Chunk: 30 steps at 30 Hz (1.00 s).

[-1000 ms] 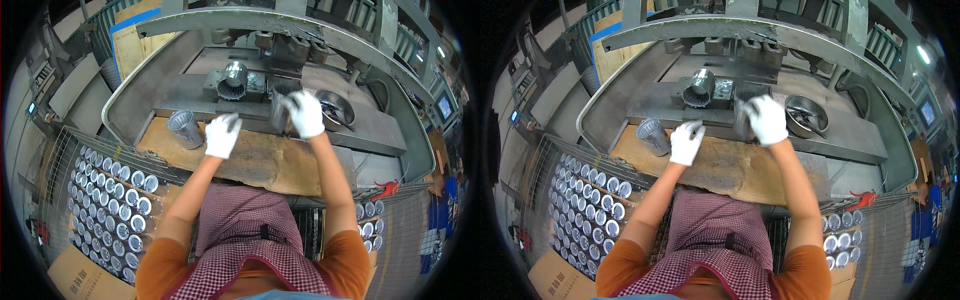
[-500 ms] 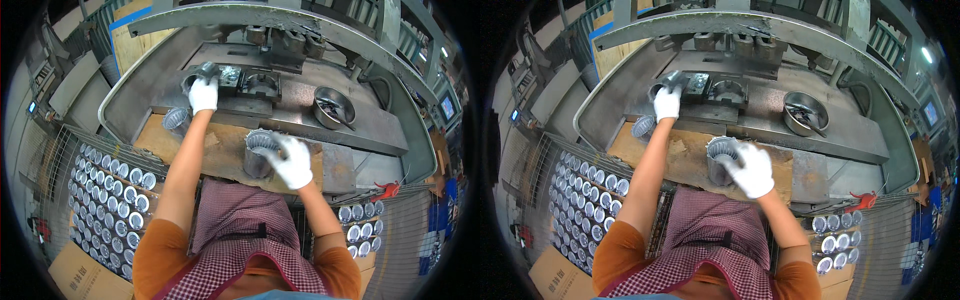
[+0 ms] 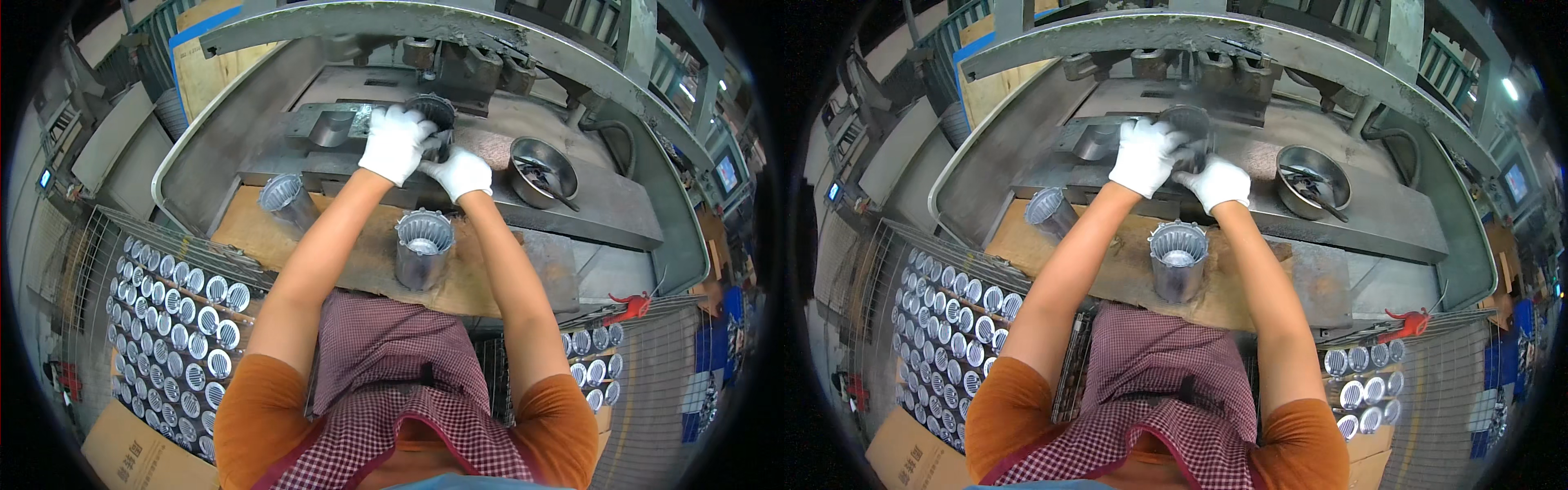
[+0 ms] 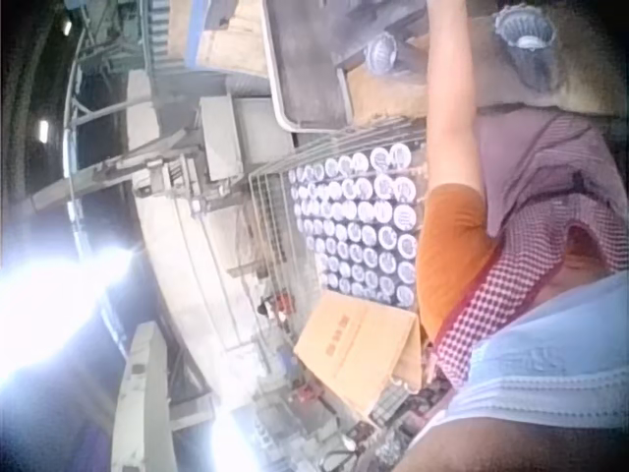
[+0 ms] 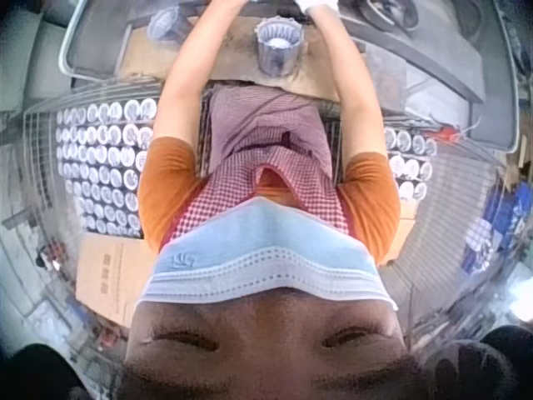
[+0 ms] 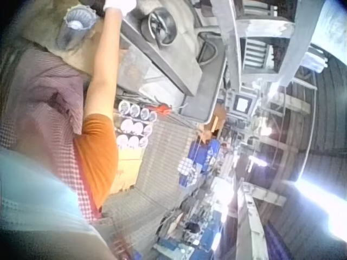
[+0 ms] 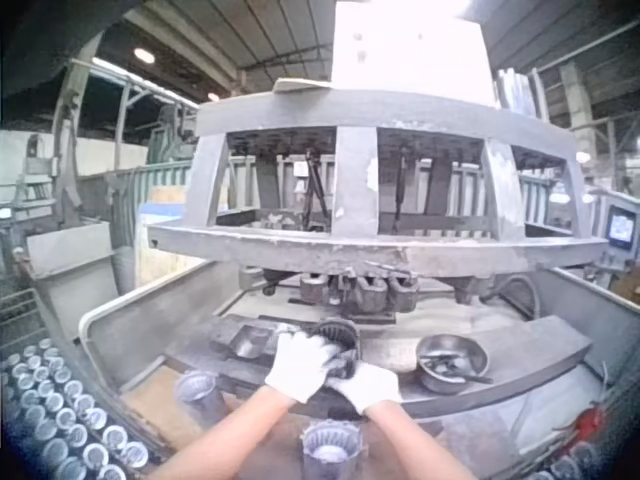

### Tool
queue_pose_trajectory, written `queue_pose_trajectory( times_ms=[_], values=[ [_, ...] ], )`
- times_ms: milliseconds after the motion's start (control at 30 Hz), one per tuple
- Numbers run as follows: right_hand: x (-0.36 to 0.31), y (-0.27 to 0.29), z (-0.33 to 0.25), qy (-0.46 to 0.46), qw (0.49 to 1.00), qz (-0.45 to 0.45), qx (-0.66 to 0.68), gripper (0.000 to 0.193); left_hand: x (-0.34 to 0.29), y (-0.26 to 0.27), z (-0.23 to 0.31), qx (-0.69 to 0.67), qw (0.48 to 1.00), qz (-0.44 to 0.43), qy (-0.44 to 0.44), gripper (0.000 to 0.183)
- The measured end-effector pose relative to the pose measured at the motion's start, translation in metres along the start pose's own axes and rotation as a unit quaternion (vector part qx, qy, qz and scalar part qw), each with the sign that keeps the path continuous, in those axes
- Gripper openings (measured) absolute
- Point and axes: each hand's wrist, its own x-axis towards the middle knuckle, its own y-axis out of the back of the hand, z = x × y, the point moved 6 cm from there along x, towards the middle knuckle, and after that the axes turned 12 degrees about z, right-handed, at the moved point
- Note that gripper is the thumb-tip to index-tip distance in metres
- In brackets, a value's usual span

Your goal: Processing and cleaning metal parts using a deburring tool and industrial press machinery on a fabrication floor.

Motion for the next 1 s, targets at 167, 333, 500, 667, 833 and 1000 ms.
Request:
queue_pose_trajectory(
  times_ms=[167, 333, 500, 667, 833, 1000],
  values=[
    [0.027, -0.006, -0.002, 0.011, 0.999, 0.021, -0.033, 0.058, 0.005, 0.021, -0.016, -0.023, 0.997, -0.012, 0.068, 0.030],
    [0.029, -0.015, -0.006, 0.034, 0.998, -0.003, -0.059, 0.056, -0.024, 0.084, -0.077, -0.020, 0.973, -0.062, 0.219, 0.031],
    [0.032, -0.022, -0.012, 0.048, 0.996, 0.025, -0.072, 0.053, -0.080, 0.132, -0.139, 0.121, 0.912, -0.286, 0.267, 0.061],
    [0.027, -0.023, -0.011, 0.032, 0.998, 0.032, -0.045, 0.050, -0.150, 0.101, -0.148, 0.096, 0.811, -0.450, 0.362, 0.079],
    [-0.021, 0.011, 0.017, 0.059, 0.993, 0.099, 0.001, 0.046, -0.171, 0.089, -0.170, 0.032, 0.864, -0.328, 0.380, 0.072],
    [-0.126, 0.048, 0.105, 0.010, 0.981, 0.182, 0.061, 0.033, -0.195, 0.113, -0.196, -0.254, 0.651, -0.047, 0.714, 0.058]
  ],
)
